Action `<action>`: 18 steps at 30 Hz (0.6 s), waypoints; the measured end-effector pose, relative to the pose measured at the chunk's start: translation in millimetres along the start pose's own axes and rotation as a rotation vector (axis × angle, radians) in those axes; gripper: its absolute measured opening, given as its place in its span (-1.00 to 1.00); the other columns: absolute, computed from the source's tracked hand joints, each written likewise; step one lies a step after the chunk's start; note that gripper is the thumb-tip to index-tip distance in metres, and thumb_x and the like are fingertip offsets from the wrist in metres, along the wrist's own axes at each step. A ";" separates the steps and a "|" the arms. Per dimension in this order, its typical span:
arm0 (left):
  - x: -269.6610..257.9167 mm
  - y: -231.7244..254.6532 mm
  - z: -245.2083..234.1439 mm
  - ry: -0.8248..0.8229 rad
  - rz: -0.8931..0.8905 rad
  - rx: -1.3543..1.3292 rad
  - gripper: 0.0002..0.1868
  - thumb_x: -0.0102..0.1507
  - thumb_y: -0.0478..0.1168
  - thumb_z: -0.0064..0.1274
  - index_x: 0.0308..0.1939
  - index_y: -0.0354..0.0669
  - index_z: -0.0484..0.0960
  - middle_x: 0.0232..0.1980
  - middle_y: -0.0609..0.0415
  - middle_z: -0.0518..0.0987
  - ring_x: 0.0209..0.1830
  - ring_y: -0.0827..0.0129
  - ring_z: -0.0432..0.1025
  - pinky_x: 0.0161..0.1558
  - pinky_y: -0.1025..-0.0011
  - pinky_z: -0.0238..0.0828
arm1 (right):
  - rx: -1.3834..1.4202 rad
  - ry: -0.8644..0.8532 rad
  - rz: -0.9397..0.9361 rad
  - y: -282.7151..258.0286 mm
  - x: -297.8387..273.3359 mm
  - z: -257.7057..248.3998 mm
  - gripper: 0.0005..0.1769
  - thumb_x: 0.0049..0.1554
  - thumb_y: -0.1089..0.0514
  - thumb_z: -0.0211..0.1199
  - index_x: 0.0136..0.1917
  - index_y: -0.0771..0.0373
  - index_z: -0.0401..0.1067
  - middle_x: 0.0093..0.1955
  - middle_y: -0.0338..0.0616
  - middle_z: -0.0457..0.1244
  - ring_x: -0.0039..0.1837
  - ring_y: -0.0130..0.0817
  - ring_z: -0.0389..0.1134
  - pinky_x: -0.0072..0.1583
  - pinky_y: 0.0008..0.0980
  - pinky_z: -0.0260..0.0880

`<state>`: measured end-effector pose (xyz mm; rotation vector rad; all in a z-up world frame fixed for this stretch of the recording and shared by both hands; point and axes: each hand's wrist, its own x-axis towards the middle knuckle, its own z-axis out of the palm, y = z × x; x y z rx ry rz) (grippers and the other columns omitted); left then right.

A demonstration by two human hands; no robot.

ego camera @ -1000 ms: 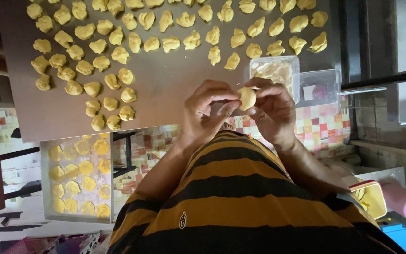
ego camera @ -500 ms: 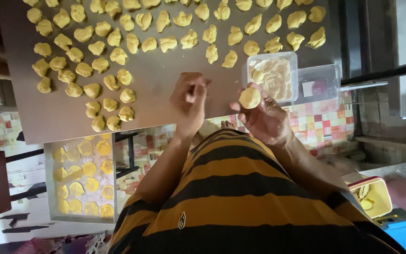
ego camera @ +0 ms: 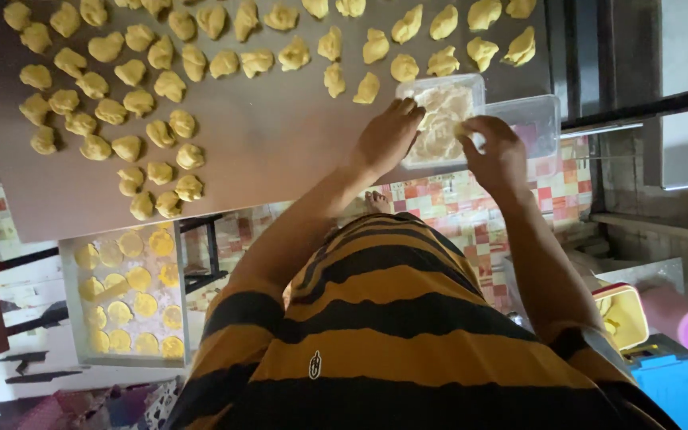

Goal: The person repeatedly rolls small yellow dough pieces into balls on a metal table, then flattens them into discs and places them on a tray. The person also scoops a white filling from a container and places it onto the flattened dough discs.

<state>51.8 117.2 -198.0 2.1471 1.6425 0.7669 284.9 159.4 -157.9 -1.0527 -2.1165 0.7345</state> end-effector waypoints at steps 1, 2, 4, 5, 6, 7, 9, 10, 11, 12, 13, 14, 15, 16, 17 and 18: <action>8.9 -8.0 18.0 -0.007 0.025 0.100 -0.71 0.21 -0.31 0.20 -0.01 -0.32 0.60 -0.04 -0.13 0.54 -0.05 0.02 0.51 -0.35 0.21 0.62 | -0.127 -0.004 -0.114 12.0 4.0 7.2 -0.84 0.19 0.34 0.47 0.07 0.30 0.60 -0.02 -0.02 0.42 0.03 -0.06 0.50 -0.09 -0.33 0.53; 17.7 -16.2 35.7 -0.015 0.049 0.201 -0.73 0.17 -0.32 0.24 -0.07 -0.32 0.62 -0.08 -0.12 0.53 -0.08 0.03 0.52 -0.43 0.20 0.62 | -0.254 -0.007 -0.229 23.7 8.1 14.6 -0.88 0.19 0.30 0.46 0.03 0.23 0.62 -0.02 -0.10 0.43 0.05 -0.13 0.51 0.00 -0.32 0.56; 29.3 -26.0 61.9 -0.046 0.027 0.260 -0.84 0.18 -0.34 0.20 -0.18 -0.29 0.63 -0.15 -0.09 0.51 -0.13 0.08 0.51 -0.45 0.24 0.61 | -0.341 0.019 -0.303 62.6 25.4 34.8 -0.87 0.18 0.25 0.43 0.03 0.14 0.61 -0.01 -0.19 0.43 0.07 -0.20 0.50 0.03 -0.34 0.55; 32.9 -30.3 76.1 -0.084 0.010 0.315 -0.96 0.19 -0.37 0.15 -0.30 -0.27 0.63 -0.22 -0.06 0.50 -0.18 0.13 0.50 -0.47 0.28 0.60 | -0.428 0.048 -0.371 81.8 32.1 45.5 -0.87 0.17 0.20 0.41 0.02 0.05 0.60 0.01 -0.28 0.43 0.09 -0.28 0.49 0.07 -0.36 0.54; 34.1 -20.9 72.2 -0.079 -0.002 0.314 -0.96 0.19 -0.37 0.15 -0.30 -0.27 0.63 -0.22 -0.06 0.50 -0.18 0.13 0.50 -0.47 0.28 0.60 | -0.425 0.039 -0.379 91.6 34.5 48.4 -0.87 0.17 0.20 0.41 0.02 0.05 0.60 0.01 -0.28 0.43 0.09 -0.28 0.49 0.07 -0.36 0.54; 33.8 -12.5 66.9 -0.074 0.002 0.378 -0.97 0.18 -0.35 0.13 -0.33 -0.24 0.65 -0.24 -0.02 0.51 -0.20 0.17 0.52 -0.48 0.31 0.60 | -0.446 -0.064 -0.417 99.9 36.7 53.2 -0.84 0.15 0.16 0.40 0.04 0.07 0.58 0.02 -0.22 0.42 0.09 -0.23 0.49 0.05 -0.30 0.54; 30.9 3.0 51.1 -0.065 -0.005 0.443 -0.96 0.17 -0.33 0.12 -0.36 -0.21 0.66 -0.25 0.01 0.52 -0.21 0.21 0.53 -0.48 0.34 0.60 | -0.463 -0.172 -0.465 105.5 39.2 53.6 -0.80 0.12 0.13 0.39 0.05 0.10 0.56 0.03 -0.15 0.42 0.09 -0.18 0.48 0.03 -0.25 0.53; 28.2 10.4 40.8 -0.075 -0.003 0.440 -0.98 0.18 -0.34 0.12 -0.34 -0.21 0.64 -0.24 0.01 0.52 -0.20 0.18 0.55 -0.47 0.31 0.61 | -0.585 -0.366 -0.275 102.9 39.3 49.0 -0.78 0.22 0.07 0.25 0.12 0.10 0.56 0.11 -0.15 0.42 0.19 -0.19 0.44 0.15 -0.23 0.46; 27.3 17.9 30.6 -0.081 0.001 0.435 -0.99 0.19 -0.34 0.13 -0.33 -0.21 0.63 -0.22 0.01 0.53 -0.20 0.15 0.56 -0.45 0.27 0.63 | -0.707 -0.555 -0.078 100.8 41.0 43.1 -0.71 0.33 0.01 0.11 0.19 0.09 0.56 0.18 -0.15 0.42 0.29 -0.20 0.41 0.27 -0.21 0.38; 28.1 11.7 54.8 -0.072 -0.008 0.437 -0.99 0.19 -0.34 0.13 -0.33 -0.21 0.63 -0.22 0.01 0.53 -0.20 0.15 0.56 -0.45 0.27 0.63 | -0.710 -0.558 -0.090 91.0 44.8 38.2 -0.71 0.33 0.01 0.11 0.19 0.09 0.56 0.18 -0.15 0.42 0.29 -0.20 0.41 0.27 -0.21 0.38; 28.4 5.6 78.9 -0.115 -0.145 0.358 -0.95 0.22 -0.36 0.06 -0.30 -0.23 0.63 -0.19 0.00 0.51 -0.26 0.12 0.57 -0.53 0.13 0.58 | -0.676 -0.474 -0.135 80.8 48.9 33.7 -0.71 0.34 -0.01 0.16 0.18 0.16 0.56 0.13 -0.07 0.42 0.21 -0.11 0.43 0.21 -0.13 0.39; 27.8 -1.2 102.7 -0.157 -0.280 0.277 -0.90 0.25 -0.37 -0.01 -0.27 -0.24 0.63 -0.17 -0.01 0.50 -0.32 0.09 0.58 -0.60 0.00 0.53 | -0.639 -0.391 -0.178 69.8 52.3 30.4 -0.70 0.35 -0.02 0.21 0.17 0.22 0.55 0.07 0.00 0.42 0.14 -0.03 0.45 0.14 -0.04 0.40; 31.1 5.5 95.4 -0.146 -0.312 0.273 -0.90 0.25 -0.37 -0.01 -0.27 -0.24 0.63 -0.17 -0.01 0.50 -0.32 0.09 0.58 -0.60 0.00 0.53 | -0.632 -0.413 -0.203 101.7 47.2 38.0 -0.70 0.35 -0.02 0.21 0.17 0.22 0.55 0.07 0.00 0.42 0.14 -0.03 0.45 0.14 -0.04 0.40; 33.4 11.3 87.3 -0.122 -0.239 0.234 -0.90 0.21 -0.42 0.03 -0.27 -0.27 0.66 -0.17 -0.03 0.52 -0.28 0.04 0.58 -0.51 0.03 0.57 | -0.708 -0.521 -0.209 132.7 42.5 46.9 -0.61 0.37 -0.11 0.14 0.30 0.14 0.50 0.25 -0.08 0.37 0.33 -0.12 0.35 0.26 -0.09 0.33; 39.4 12.7 76.0 -0.087 -0.170 0.203 -0.87 0.18 -0.47 0.06 -0.28 -0.29 0.70 -0.18 -0.05 0.54 -0.24 -0.01 0.58 -0.42 0.07 0.61 | -0.787 -0.622 -0.227 163.9 46.2 58.6 -0.51 0.38 -0.20 0.07 0.43 0.06 0.44 0.42 -0.15 0.33 0.52 -0.21 0.26 0.38 -0.14 0.25; 38.7 17.6 61.2 -0.067 -0.204 0.208 -0.87 0.18 -0.47 0.06 -0.28 -0.29 0.70 -0.18 -0.05 0.54 -0.24 -0.01 0.58 -0.42 0.07 0.61 | -0.782 -0.638 -0.266 156.8 49.4 51.8 -0.51 0.38 -0.20 0.07 0.43 0.06 0.44 0.42 -0.15 0.33 0.52 -0.21 0.26 0.38 -0.14 0.25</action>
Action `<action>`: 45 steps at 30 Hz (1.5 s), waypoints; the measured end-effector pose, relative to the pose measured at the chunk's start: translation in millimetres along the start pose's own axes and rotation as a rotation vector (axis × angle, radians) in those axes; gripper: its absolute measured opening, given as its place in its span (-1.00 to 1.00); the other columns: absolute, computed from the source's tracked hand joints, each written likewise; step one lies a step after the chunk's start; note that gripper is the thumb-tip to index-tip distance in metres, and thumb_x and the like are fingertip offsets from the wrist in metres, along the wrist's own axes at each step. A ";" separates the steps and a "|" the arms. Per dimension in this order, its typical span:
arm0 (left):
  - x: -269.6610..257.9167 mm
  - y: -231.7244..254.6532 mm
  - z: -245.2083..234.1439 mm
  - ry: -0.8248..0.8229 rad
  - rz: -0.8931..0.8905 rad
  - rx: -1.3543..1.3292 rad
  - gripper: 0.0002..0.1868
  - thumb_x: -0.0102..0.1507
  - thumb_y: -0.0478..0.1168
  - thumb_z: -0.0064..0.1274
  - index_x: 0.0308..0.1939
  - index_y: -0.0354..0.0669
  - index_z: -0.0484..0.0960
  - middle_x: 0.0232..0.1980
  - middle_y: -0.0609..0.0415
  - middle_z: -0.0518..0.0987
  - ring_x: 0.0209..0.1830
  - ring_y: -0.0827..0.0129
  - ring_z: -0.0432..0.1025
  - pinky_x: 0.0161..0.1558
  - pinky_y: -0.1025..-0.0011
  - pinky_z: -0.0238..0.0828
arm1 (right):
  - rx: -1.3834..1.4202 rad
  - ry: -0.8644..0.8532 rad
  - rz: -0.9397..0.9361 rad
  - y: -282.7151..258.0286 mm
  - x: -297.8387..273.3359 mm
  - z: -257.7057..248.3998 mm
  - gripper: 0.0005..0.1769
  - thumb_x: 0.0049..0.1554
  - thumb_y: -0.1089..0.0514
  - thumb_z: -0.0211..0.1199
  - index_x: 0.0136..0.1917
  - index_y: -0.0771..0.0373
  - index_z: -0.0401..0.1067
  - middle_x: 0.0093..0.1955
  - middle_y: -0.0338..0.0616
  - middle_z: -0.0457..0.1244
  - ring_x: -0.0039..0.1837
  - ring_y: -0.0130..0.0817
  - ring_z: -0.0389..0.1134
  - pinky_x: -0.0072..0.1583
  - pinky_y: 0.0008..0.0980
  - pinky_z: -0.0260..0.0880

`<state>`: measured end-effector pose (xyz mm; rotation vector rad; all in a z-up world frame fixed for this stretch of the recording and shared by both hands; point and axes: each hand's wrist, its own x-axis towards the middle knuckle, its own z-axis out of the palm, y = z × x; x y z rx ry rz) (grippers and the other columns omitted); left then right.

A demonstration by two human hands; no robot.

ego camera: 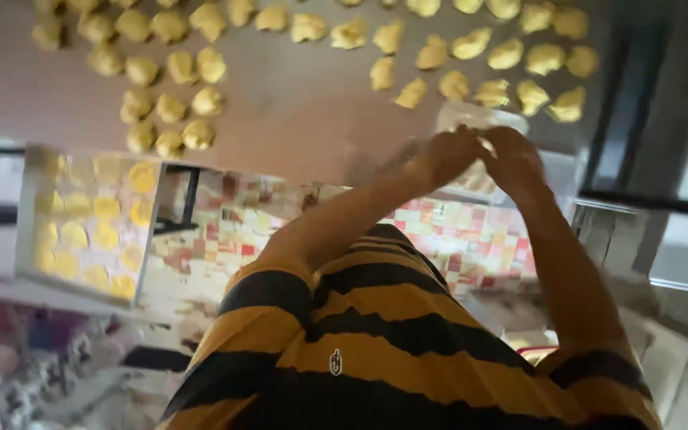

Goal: The person repeatedly rolls small yellow dough pieces into balls on a metal table, then flattens them into discs and places them on a tray. The person also scoops a white filling from a container and places it onto the flattened dough discs.

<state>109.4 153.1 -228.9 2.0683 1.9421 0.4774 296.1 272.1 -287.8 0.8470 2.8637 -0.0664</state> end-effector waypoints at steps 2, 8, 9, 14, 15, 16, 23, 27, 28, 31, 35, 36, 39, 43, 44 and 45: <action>-9.8 -1.2 -31.7 0.144 0.047 -0.027 -0.86 0.15 -0.47 0.17 -0.27 -0.18 0.68 -0.18 0.02 0.55 -0.18 0.12 0.60 -0.32 0.23 0.66 | 0.142 0.170 0.055 -2.5 2.2 -20.3 -0.64 0.27 -0.08 0.39 0.19 0.19 0.60 0.18 -0.07 0.42 0.30 -0.10 0.43 0.30 -0.19 0.41; -134.6 -74.7 -134.2 0.641 -0.320 -0.953 -0.79 0.29 -0.15 0.20 -0.03 -0.10 0.69 -0.12 0.06 0.67 -0.20 0.38 0.61 -0.12 0.46 0.64 | 1.101 0.368 0.162 -104.5 31.8 -144.5 -0.79 0.38 0.26 0.34 0.24 0.39 0.46 -0.01 -0.01 0.36 0.00 -0.36 0.41 -0.07 -0.40 0.55; -166.9 -91.7 -146.9 0.681 -0.348 -0.944 -0.79 0.29 -0.15 0.20 -0.03 -0.10 0.69 -0.12 0.06 0.67 -0.20 0.38 0.61 -0.12 0.46 0.64 | 1.100 0.342 0.119 -138.0 45.4 -154.3 -0.79 0.38 0.26 0.34 0.24 0.39 0.46 -0.01 -0.01 0.36 0.00 -0.36 0.41 -0.07 -0.40 0.55; -348.5 -185.8 -157.7 1.164 -0.860 -1.021 -0.70 0.30 -0.07 0.19 0.03 -0.15 0.69 0.03 0.05 0.71 -0.06 0.45 0.60 -0.05 0.48 0.62 | 1.337 0.054 -0.074 -331.8 93.6 -190.1 -0.69 0.17 0.21 0.43 0.14 0.18 0.40 -0.03 -0.13 0.38 -0.17 -0.46 0.37 -0.07 -0.50 0.45; -385.2 -199.5 -160.4 1.189 -0.878 -1.014 -0.70 0.30 -0.07 0.19 0.03 -0.15 0.69 0.03 0.05 0.71 -0.06 0.45 0.60 -0.05 0.48 0.62 | 1.332 0.031 -0.097 -381.3 98.2 -199.1 -0.69 0.17 0.21 0.43 0.14 0.18 0.40 -0.03 -0.13 0.38 -0.17 -0.46 0.37 -0.07 -0.50 0.45; -422.2 -214.5 -163.4 1.300 -1.012 -0.910 -0.70 0.31 -0.07 0.19 0.03 -0.13 0.71 -0.01 0.09 0.73 -0.07 0.54 0.57 -0.05 0.52 0.59 | 1.277 -0.090 -0.181 -432.2 103.2 -207.8 -0.72 0.14 0.22 0.45 0.09 0.22 0.46 -0.02 -0.13 0.38 -0.05 -0.42 0.41 0.01 -0.45 0.51; -610.6 -370.1 -160.1 1.346 -1.262 -0.643 -0.68 0.36 0.05 0.09 0.01 -0.06 0.58 0.01 0.04 0.62 -0.01 0.23 0.59 -0.04 0.28 0.64 | 1.165 -0.468 -0.536 -717.4 198.3 -69.6 -0.62 0.21 -0.01 0.33 0.17 0.27 0.50 0.08 -0.03 0.43 0.09 -0.24 0.50 0.15 -0.40 0.57; -666.8 -518.3 -106.5 1.366 -1.208 -0.491 -0.84 0.31 -0.20 0.18 -0.07 -0.15 0.64 -0.07 0.01 0.52 -0.26 0.33 0.62 -0.29 0.47 0.63 | 0.989 -0.380 -0.283 -842.3 287.8 59.1 -0.61 0.10 -0.25 0.35 0.01 0.04 0.54 -0.06 -0.37 0.45 0.01 -0.50 0.50 0.03 -0.43 0.44; -672.4 -550.0 -102.3 1.319 -1.183 -0.491 -0.86 0.31 -0.23 0.14 -0.08 -0.14 0.65 -0.03 0.00 0.49 -0.23 0.29 0.60 -0.23 0.44 0.64 | 0.974 -0.198 -0.373 -861.4 314.9 97.5 -0.71 0.13 -0.10 0.33 0.06 0.05 0.52 -0.01 -0.32 0.43 0.00 -0.42 0.47 -0.02 -0.40 0.45; -687.5 -622.5 -99.3 1.176 -1.094 -0.449 -0.82 0.35 -0.18 0.03 -0.06 -0.17 0.64 0.00 -0.02 0.45 -0.13 0.20 0.53 -0.17 0.38 0.62 | 0.880 0.052 -0.487 -910.1 362.0 156.1 -0.77 0.12 0.17 0.32 0.08 0.14 0.49 0.03 -0.15 0.36 0.02 -0.21 0.40 0.04 -0.27 0.40; -676.2 -728.5 -61.3 0.915 -1.047 -0.181 -0.84 0.34 -0.22 -0.08 -0.14 -0.20 0.57 -0.14 -0.12 0.49 -0.13 -0.07 0.42 -0.03 0.09 0.37 | 0.807 0.175 -0.599 -937.6 395.7 178.1 -0.73 0.06 0.42 0.26 0.04 0.25 0.47 0.03 0.00 0.26 0.15 -0.01 0.30 0.16 -0.13 0.33; -676.8 -753.7 -46.9 0.900 -1.037 -0.199 -0.84 0.34 -0.22 -0.08 -0.14 -0.20 0.57 -0.14 -0.12 0.49 -0.13 -0.07 0.42 -0.03 0.09 0.37 | 0.801 0.171 -0.575 -943.0 400.3 182.4 -0.73 0.06 0.42 0.26 0.04 0.25 0.47 0.03 0.00 0.26 0.15 -0.01 0.30 0.16 -0.13 0.33; -669.4 -805.6 -4.1 0.741 -0.838 0.058 -0.76 0.41 -0.26 -0.27 -0.24 -0.27 0.50 -0.25 -0.20 0.45 -0.25 -0.08 0.37 -0.12 0.03 0.33 | 0.674 0.063 -0.584 -942.2 403.0 197.8 -0.73 0.01 0.47 0.18 0.01 0.36 0.41 0.10 0.13 0.21 0.17 0.09 0.26 0.18 -0.08 0.32; -679.2 -795.6 -8.6 0.604 -0.945 0.016 -0.75 0.43 -0.05 -0.07 0.02 -0.13 0.52 0.19 -0.16 0.41 0.18 -0.10 0.30 0.01 0.01 0.45 | 0.582 0.006 -0.601 -930.8 376.6 199.9 -0.43 0.08 0.22 0.37 0.35 0.23 0.35 0.45 0.16 0.13 0.48 0.13 0.15 0.46 -0.04 0.22; -682.7 -784.6 -26.5 0.634 -0.908 -0.024 -0.69 0.41 0.00 0.11 0.02 -0.16 0.55 0.30 -0.21 0.39 0.33 -0.15 0.23 0.19 0.03 0.39 | 0.581 -0.045 -0.609 -928.4 367.0 188.3 -0.39 0.15 0.18 0.36 0.43 0.26 0.30 0.51 0.22 0.09 0.54 0.16 0.09 0.52 -0.01 0.17; -679.7 -770.9 -33.7 0.620 -0.868 -0.032 -0.69 0.41 0.00 0.11 0.02 -0.16 0.55 0.30 -0.21 0.39 0.33 -0.15 0.23 0.19 0.03 0.39 | 0.582 -0.027 -0.568 -917.0 345.0 171.3 -0.39 0.15 0.18 0.36 0.43 0.26 0.30 0.51 0.22 0.09 0.54 0.16 0.09 0.52 -0.01 0.17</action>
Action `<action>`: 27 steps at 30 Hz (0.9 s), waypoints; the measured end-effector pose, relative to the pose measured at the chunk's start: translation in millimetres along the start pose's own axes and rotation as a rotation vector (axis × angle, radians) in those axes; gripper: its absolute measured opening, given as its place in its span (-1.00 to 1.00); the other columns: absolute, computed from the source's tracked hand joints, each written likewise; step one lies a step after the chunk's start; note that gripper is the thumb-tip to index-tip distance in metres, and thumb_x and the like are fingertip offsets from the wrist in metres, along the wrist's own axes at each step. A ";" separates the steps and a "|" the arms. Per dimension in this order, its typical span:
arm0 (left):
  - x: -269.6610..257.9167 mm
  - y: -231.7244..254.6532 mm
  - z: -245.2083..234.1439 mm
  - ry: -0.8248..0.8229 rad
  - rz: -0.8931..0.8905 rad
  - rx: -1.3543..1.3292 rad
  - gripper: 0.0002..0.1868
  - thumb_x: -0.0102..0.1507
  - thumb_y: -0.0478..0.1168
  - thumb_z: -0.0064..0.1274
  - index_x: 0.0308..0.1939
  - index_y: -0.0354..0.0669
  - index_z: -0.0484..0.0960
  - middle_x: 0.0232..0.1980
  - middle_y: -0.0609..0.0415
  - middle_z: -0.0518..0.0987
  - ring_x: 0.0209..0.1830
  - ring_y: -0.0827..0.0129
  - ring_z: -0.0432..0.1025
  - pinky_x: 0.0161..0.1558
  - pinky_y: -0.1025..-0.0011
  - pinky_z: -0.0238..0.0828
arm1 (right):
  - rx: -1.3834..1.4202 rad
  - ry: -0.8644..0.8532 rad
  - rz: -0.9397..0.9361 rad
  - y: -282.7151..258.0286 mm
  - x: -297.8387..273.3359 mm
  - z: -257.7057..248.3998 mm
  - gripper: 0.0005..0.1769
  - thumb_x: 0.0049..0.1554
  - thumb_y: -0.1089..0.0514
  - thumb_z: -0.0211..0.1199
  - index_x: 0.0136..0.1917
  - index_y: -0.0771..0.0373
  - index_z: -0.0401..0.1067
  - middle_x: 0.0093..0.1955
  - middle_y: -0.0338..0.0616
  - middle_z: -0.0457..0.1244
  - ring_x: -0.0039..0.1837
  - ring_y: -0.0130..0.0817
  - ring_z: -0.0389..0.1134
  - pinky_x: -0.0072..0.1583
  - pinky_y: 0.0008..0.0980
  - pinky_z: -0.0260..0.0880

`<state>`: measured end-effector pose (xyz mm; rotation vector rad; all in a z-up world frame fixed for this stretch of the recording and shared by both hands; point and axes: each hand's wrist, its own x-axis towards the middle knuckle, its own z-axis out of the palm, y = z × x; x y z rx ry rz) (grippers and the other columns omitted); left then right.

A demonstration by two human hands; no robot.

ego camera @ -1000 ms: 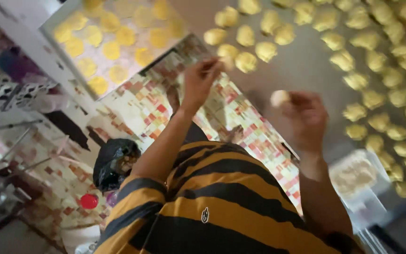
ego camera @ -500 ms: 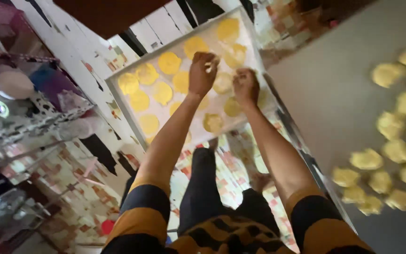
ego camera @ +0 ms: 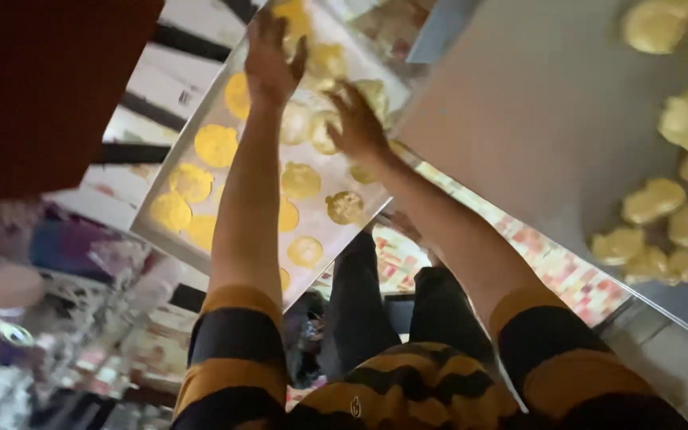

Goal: The person repeatedly rolls small yellow dough pieces into balls on a metal table, then flattens them into discs and places them on a tray. The person also scoops a white filling from a container and places it onto the flattened dough discs.

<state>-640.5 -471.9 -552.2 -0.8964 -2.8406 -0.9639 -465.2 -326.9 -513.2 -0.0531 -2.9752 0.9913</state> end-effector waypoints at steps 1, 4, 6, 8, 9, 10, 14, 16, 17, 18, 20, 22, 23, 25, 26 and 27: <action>-5.1 13.4 -9.7 0.094 -0.051 -0.036 -0.67 0.36 -0.08 0.21 0.13 -0.08 0.55 0.31 -0.13 0.36 0.31 0.00 0.34 0.20 0.16 0.46 | 0.045 -0.105 0.080 -15.0 -22.6 -16.5 -0.45 0.18 0.11 0.29 0.41 0.24 0.31 0.58 0.16 0.01 0.54 0.12 0.14 0.18 0.04 0.35; -26.9 68.9 -52.2 0.269 -0.131 -0.185 -0.63 0.35 -0.18 0.21 0.22 -0.06 0.53 0.23 -0.03 0.40 0.23 0.14 0.45 0.03 0.28 0.54 | 0.200 -0.205 0.121 -56.4 -97.2 -89.2 -0.52 0.28 0.05 0.10 0.41 0.27 0.33 0.54 0.11 0.09 0.52 0.04 0.20 0.15 0.04 0.37; -48.4 102.1 -77.3 0.353 -0.161 -0.296 -0.70 0.39 -0.20 0.11 0.19 -0.12 0.51 0.15 -0.02 0.47 0.17 0.13 0.44 -0.16 0.26 0.54 | 0.297 -0.192 0.063 -66.0 -161.5 -124.2 -0.53 0.34 0.07 -0.01 0.44 0.31 0.33 0.44 0.11 0.26 0.50 0.00 0.21 0.45 -0.02 0.21; -84.7 125.5 -95.1 0.436 -0.239 -0.222 -0.72 0.28 -0.39 0.13 0.08 -0.22 0.63 -0.02 -0.02 0.53 0.04 0.16 0.46 -0.23 0.39 0.60 | 0.197 0.001 0.074 -64.3 -244.9 -133.0 -0.73 0.22 -0.05 0.27 0.08 0.12 0.56 0.10 -0.15 0.37 0.22 -0.16 0.43 0.26 -0.06 0.34; -109.4 144.7 -99.3 0.424 -0.210 -0.235 -0.72 0.28 -0.39 0.13 0.08 -0.22 0.63 -0.02 -0.02 0.53 0.04 0.16 0.46 -0.23 0.39 0.60 | 0.191 0.029 0.091 -76.2 -269.2 -161.7 -0.73 0.22 -0.05 0.27 0.08 0.12 0.56 0.10 -0.15 0.37 0.22 -0.16 0.43 0.26 -0.06 0.34; -130.6 161.0 -101.9 0.400 -0.221 -0.176 -0.82 0.31 -0.39 0.14 0.00 -0.19 0.63 -0.09 0.03 0.56 -0.06 0.24 0.47 -0.27 0.43 0.57 | 0.289 -0.041 0.244 -82.6 -289.6 -188.7 -0.77 0.22 0.01 0.24 0.12 0.06 0.55 0.10 -0.15 0.39 0.21 -0.07 0.43 0.22 -0.04 0.39; -175.3 264.3 -129.8 0.340 -0.249 -0.348 -0.87 0.28 -0.45 0.04 -0.24 -0.15 0.64 -0.30 0.08 0.58 -0.32 0.28 0.52 -0.42 0.48 0.51 | 0.292 -0.048 0.748 -71.6 -388.6 -219.3 -0.76 0.21 -0.01 0.26 0.14 -0.04 0.52 -0.05 -0.12 0.45 0.06 0.00 0.49 0.09 -0.08 0.55; -180.5 298.1 -139.3 0.292 -0.197 -0.405 -0.88 0.32 -0.39 0.04 -0.28 -0.14 0.64 -0.34 0.09 0.57 -0.37 0.27 0.50 -0.44 0.47 0.50 | 0.301 -0.012 0.783 -60.4 -409.0 -229.1 -0.77 0.21 -0.03 0.25 0.13 -0.09 0.54 -0.13 -0.17 0.47 0.03 -0.07 0.51 0.09 -0.15 0.55; -183.0 314.3 -143.4 0.237 -0.160 -0.457 -0.84 0.35 -0.33 0.03 -0.33 -0.12 0.64 -0.39 0.09 0.56 -0.43 0.26 0.47 -0.45 0.45 0.49 | 0.310 0.007 0.823 -52.1 -416.8 -234.0 -0.78 0.21 -0.05 0.25 0.12 -0.15 0.57 -0.20 -0.21 0.48 -0.01 -0.15 0.52 0.09 -0.22 0.55; -178.9 320.0 -140.4 0.261 -0.153 -0.457 -0.84 0.35 -0.33 0.03 -0.33 -0.12 0.64 -0.39 0.09 0.56 -0.43 0.26 0.47 -0.45 0.45 0.49 | 0.303 0.014 0.801 -45.8 -412.7 -242.0 -0.78 0.21 -0.05 0.25 0.12 -0.15 0.57 -0.20 -0.21 0.48 -0.01 -0.15 0.52 0.09 -0.22 0.55; -180.6 328.6 -138.1 0.202 0.043 -0.335 -0.61 0.47 -0.26 -0.12 -0.49 -0.11 0.46 -0.56 0.03 0.37 -0.58 0.15 0.34 -0.53 0.37 0.31 | 0.154 0.022 0.739 -40.6 -410.2 -254.6 -0.73 0.17 -0.15 0.24 0.15 -0.24 0.54 -0.27 -0.25 0.44 -0.05 -0.15 0.51 0.08 -0.09 0.51; -163.3 364.3 -151.1 0.210 0.082 -0.361 -0.60 0.47 -0.25 -0.10 -0.51 -0.12 0.39 -0.57 0.02 0.32 -0.60 0.15 0.31 -0.53 0.41 0.26 | 0.143 0.105 0.636 -51.6 -379.1 -290.3 -0.75 0.20 -0.16 0.26 0.14 -0.22 0.55 -0.29 -0.26 0.43 -0.07 -0.18 0.51 0.05 -0.13 0.51; -153.1 379.7 -157.3 0.205 0.130 -0.394 -0.58 0.47 -0.24 -0.08 -0.53 -0.12 0.32 -0.59 0.02 0.27 -0.61 0.15 0.29 -0.53 0.44 0.21 | 0.136 0.196 0.547 -57.7 -361.7 -306.3 -0.77 0.22 -0.16 0.28 0.13 -0.20 0.56 -0.31 -0.26 0.43 -0.09 -0.20 0.51 0.02 -0.17 0.51; -133.3 404.2 -158.7 0.221 0.139 -0.408 -0.65 0.46 -0.24 -0.04 -0.45 -0.14 0.41 -0.53 -0.02 0.37 -0.55 0.10 0.37 -0.48 0.37 0.30 | 0.153 0.304 0.411 -66.6 -324.2 -345.1 -0.82 0.22 -0.05 0.33 0.08 -0.08 0.56 -0.28 -0.20 0.42 -0.11 -0.21 0.49 -0.01 -0.21 0.49; -123.6 414.4 -158.6 0.217 0.149 -0.429 -0.72 0.45 -0.24 -0.01 -0.38 -0.16 0.51 -0.48 -0.06 0.46 -0.50 0.05 0.44 -0.44 0.31 0.39 | 0.173 0.412 0.295 -72.6 -306.3 -361.8 -0.87 0.22 0.05 0.38 0.04 0.04 0.56 -0.25 -0.14 0.40 -0.13 -0.22 0.46 -0.03 -0.25 0.46; -117.5 421.2 -158.9 0.218 0.149 -0.426 -0.72 0.45 -0.24 -0.01 -0.38 -0.16 0.51 -0.48 -0.06 0.46 -0.50 0.05 0.44 -0.44 0.31 0.39 | 0.174 0.412 0.293 -66.8 -292.5 -370.8 -0.87 0.22 0.05 0.38 0.04 0.04 0.56 -0.25 -0.14 0.40 -0.13 -0.22 0.46 -0.03 -0.25 0.46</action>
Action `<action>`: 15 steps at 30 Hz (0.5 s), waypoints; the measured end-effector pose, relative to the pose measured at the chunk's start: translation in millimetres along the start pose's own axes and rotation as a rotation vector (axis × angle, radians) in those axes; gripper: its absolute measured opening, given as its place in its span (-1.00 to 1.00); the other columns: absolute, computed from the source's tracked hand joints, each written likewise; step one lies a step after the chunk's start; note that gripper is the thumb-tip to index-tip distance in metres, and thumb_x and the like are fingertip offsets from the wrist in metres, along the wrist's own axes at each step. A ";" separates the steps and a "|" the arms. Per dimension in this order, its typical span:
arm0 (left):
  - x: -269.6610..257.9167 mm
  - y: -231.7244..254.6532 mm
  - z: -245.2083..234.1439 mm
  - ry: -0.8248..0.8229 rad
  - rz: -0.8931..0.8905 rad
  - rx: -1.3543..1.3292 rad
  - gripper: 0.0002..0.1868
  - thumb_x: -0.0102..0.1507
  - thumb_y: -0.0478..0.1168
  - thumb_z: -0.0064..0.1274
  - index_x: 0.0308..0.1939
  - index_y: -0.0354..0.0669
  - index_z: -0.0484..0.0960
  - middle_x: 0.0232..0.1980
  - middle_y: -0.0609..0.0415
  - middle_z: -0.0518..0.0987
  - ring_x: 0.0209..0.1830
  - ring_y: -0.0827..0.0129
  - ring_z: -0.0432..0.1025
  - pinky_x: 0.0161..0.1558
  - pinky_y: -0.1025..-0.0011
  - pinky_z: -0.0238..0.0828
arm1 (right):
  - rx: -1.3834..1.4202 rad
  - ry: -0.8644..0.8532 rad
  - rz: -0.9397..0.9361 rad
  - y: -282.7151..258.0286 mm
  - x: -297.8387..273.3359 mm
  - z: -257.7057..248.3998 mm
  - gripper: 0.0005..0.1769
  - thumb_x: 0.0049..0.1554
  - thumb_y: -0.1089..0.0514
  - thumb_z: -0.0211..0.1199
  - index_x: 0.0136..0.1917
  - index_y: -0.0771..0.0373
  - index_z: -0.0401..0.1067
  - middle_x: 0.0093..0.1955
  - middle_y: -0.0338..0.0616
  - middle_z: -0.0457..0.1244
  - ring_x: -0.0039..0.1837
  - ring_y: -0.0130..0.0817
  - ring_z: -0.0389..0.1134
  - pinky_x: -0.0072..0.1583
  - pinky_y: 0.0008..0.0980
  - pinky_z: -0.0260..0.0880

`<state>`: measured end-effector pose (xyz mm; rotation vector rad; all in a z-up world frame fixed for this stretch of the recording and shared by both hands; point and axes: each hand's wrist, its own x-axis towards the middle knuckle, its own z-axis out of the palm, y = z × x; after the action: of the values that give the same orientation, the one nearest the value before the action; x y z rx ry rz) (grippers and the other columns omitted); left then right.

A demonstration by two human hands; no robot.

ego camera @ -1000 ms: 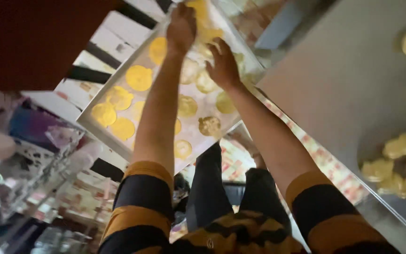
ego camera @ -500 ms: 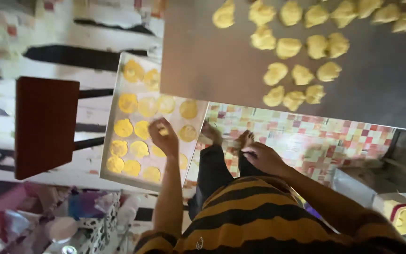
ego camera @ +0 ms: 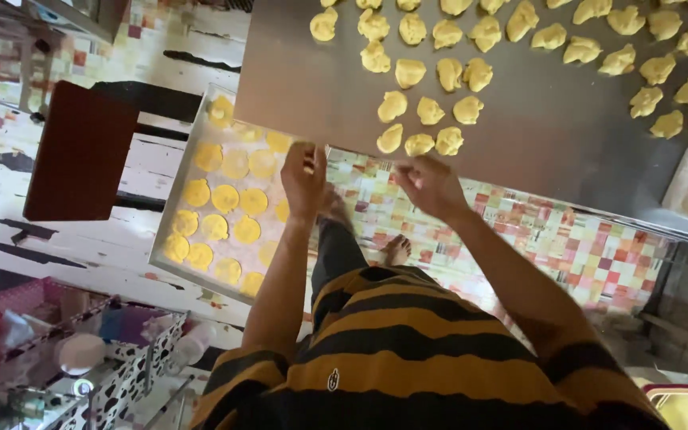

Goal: The person repeatedly rolls small yellow dough pieces into balls on a metal table, then flattens them into discs and places them on a tray. The person also scoops a white filling from a container and places it onto the flattened dough discs.

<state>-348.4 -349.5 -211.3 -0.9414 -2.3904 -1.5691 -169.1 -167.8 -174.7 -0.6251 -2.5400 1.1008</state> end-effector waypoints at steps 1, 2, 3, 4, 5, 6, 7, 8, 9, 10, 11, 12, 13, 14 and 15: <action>13.3 3.3 6.8 -0.009 -0.086 -0.041 -0.87 0.40 -0.27 0.05 -0.25 -0.19 0.54 -0.38 -0.07 0.53 -0.40 0.10 0.50 -0.36 0.33 0.47 | -0.045 -0.001 -0.094 0.5 23.1 -3.9 -0.88 0.22 0.05 0.35 0.03 0.05 0.55 -0.18 -0.16 0.40 -0.07 -0.21 0.46 -0.01 -0.21 0.47; 28.3 6.0 13.8 -0.019 -0.172 -0.083 -0.93 0.34 -0.31 0.10 -0.13 -0.21 0.57 -0.27 -0.07 0.59 -0.30 0.15 0.57 -0.28 0.35 0.55 | -0.091 -0.003 -0.188 0.9 48.0 -7.8 -0.88 0.23 0.04 0.33 0.02 0.06 0.53 -0.12 -0.18 0.40 -0.01 -0.20 0.45 0.01 -0.17 0.47; 42.8 5.0 18.5 -0.025 -0.162 -0.089 -0.93 0.34 -0.31 0.10 -0.13 -0.21 0.57 -0.27 -0.07 0.59 -0.30 0.15 0.57 -0.28 0.35 0.55 | -0.096 0.009 -0.184 2.2 70.6 -5.5 -0.88 0.23 0.04 0.33 0.02 0.06 0.53 -0.12 -0.18 0.40 -0.01 -0.20 0.45 0.01 -0.17 0.47; 58.7 3.3 23.6 -0.008 -0.079 -0.045 -0.86 0.31 -0.33 0.10 -0.06 -0.25 0.56 -0.22 -0.14 0.56 -0.23 0.02 0.53 -0.19 0.23 0.52 | -0.128 0.084 -0.328 3.9 94.9 -3.3 -0.89 0.20 0.10 0.37 0.01 0.09 0.55 -0.09 -0.19 0.40 0.03 -0.21 0.46 0.05 -0.24 0.48; 78.3 0.6 29.9 0.006 0.010 -0.006 -0.77 0.28 -0.36 0.11 0.02 -0.29 0.55 -0.17 -0.22 0.53 -0.16 -0.12 0.50 -0.10 0.12 0.49 | -0.167 0.164 -0.469 5.4 121.7 -1.6 -0.89 0.17 0.15 0.40 -0.01 0.13 0.57 -0.06 -0.21 0.40 0.07 -0.22 0.46 0.10 -0.32 0.49; 96.3 -7.1 39.7 -0.003 0.026 -0.018 -0.77 0.28 -0.36 0.11 0.02 -0.29 0.55 -0.17 -0.22 0.53 -0.16 -0.12 0.50 -0.10 0.12 0.49 | -0.178 0.182 -0.463 4.0 149.0 3.8 -0.89 0.17 0.15 0.40 -0.01 0.13 0.57 -0.06 -0.21 0.40 0.07 -0.22 0.46 0.10 -0.32 0.49; 110.0 -14.6 47.7 -0.055 0.018 0.033 -0.65 0.28 -0.34 0.10 0.13 -0.37 0.48 -0.04 -0.30 0.50 -0.04 -0.24 0.45 0.00 -0.02 0.43 | -0.233 0.118 -0.431 3.1 171.9 10.9 -0.86 0.16 0.18 0.37 0.02 0.19 0.57 0.00 -0.12 0.40 0.11 -0.13 0.45 0.11 -0.19 0.47; 123.9 -22.3 56.4 -0.108 0.011 0.084 -0.53 0.27 -0.32 0.09 0.24 -0.44 0.42 0.08 -0.38 0.47 0.08 -0.36 0.41 0.10 -0.16 0.37 | -0.287 0.052 -0.398 3.1 195.6 17.6 -0.83 0.15 0.21 0.33 0.04 0.25 0.58 0.05 -0.04 0.40 0.15 -0.04 0.44 0.12 -0.07 0.45; 132.3 -45.6 69.5 -0.123 0.033 0.070 -0.53 0.27 -0.32 0.09 0.24 -0.44 0.42 0.08 -0.38 0.47 0.08 -0.36 0.41 0.10 -0.16 0.37 | -0.298 0.076 -0.383 11.0 220.2 36.7 -0.83 0.15 0.21 0.33 0.04 0.25 0.58 0.05 -0.04 0.40 0.15 -0.04 0.44 0.12 -0.07 0.45; 141.3 -68.7 83.8 -0.182 0.017 0.188 -0.40 0.24 -0.24 0.18 0.31 -0.42 0.38 0.20 -0.37 0.44 0.22 -0.32 0.35 0.19 -0.22 0.30 | -0.384 0.069 -0.401 20.1 246.0 54.6 -0.78 0.16 0.20 0.28 0.09 0.24 0.55 0.11 -0.08 0.38 0.18 -0.03 0.42 0.13 -0.02 0.43; 143.5 -89.8 97.2 -0.252 -0.005 0.309 -0.26 0.20 -0.17 0.28 0.38 -0.41 0.34 0.31 -0.36 0.41 0.36 -0.28 0.29 0.29 -0.27 0.24 | -0.465 0.049 -0.405 31.1 264.9 72.4 -0.73 0.17 0.18 0.23 0.15 0.23 0.52 0.17 -0.11 0.35 0.20 -0.03 0.40 0.14 0.02 0.41; 148.5 -95.9 100.6 -0.279 0.010 0.299 -0.26 0.20 -0.17 0.28 0.38 -0.41 0.34 0.31 -0.36 0.41 0.36 -0.28 0.29 0.29 -0.27 0.24 | -0.471 0.062 -0.375 36.7 280.9 87.9 -0.73 0.17 0.18 0.23 0.15 0.23 0.52 0.17 -0.11 0.35 0.20 -0.03 0.40 0.14 0.02 0.41; 155.0 -102.1 106.2 -0.327 -0.009 0.352 -0.11 0.14 -0.19 0.37 0.45 -0.37 0.26 0.34 -0.33 0.39 0.41 -0.24 0.25 0.29 -0.27 0.26 | -0.545 0.073 -0.447 43.8 299.5 101.4 -0.71 0.10 0.25 0.26 0.12 0.23 0.54 0.18 -0.03 0.34 0.20 0.04 0.39 0.12 0.02 0.39; 161.1 -108.2 111.4 -0.374 -0.027 0.407 0.05 0.07 -0.20 0.46 0.53 -0.33 0.17 0.37 -0.31 0.37 0.45 -0.21 0.20 0.28 -0.27 0.28 | -0.620 0.082 -0.518 51.2 318.1 114.6 -0.67 0.03 0.32 0.28 0.10 0.23 0.56 0.20 0.06 0.33 0.19 0.11 0.38 0.10 0.03 0.37; 166.7 -99.2 111.5 -0.384 -0.016 0.404 0.05 0.07 -0.20 0.46 0.53 -0.33 0.17 0.37 -0.31 0.37 0.45 -0.21 0.20 0.28 -0.27 0.28 | -0.623 0.091 -0.506 55.5 326.3 117.8 -0.67 0.03 0.32 0.28 0.10 0.23 0.56 0.20 0.06 0.33 0.19 0.11 0.38 0.10 0.03 0.37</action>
<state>-512.4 -208.2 -267.8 -1.2134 -2.8182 -0.9074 -485.8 -42.5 -261.0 -0.1259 -2.7207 0.1054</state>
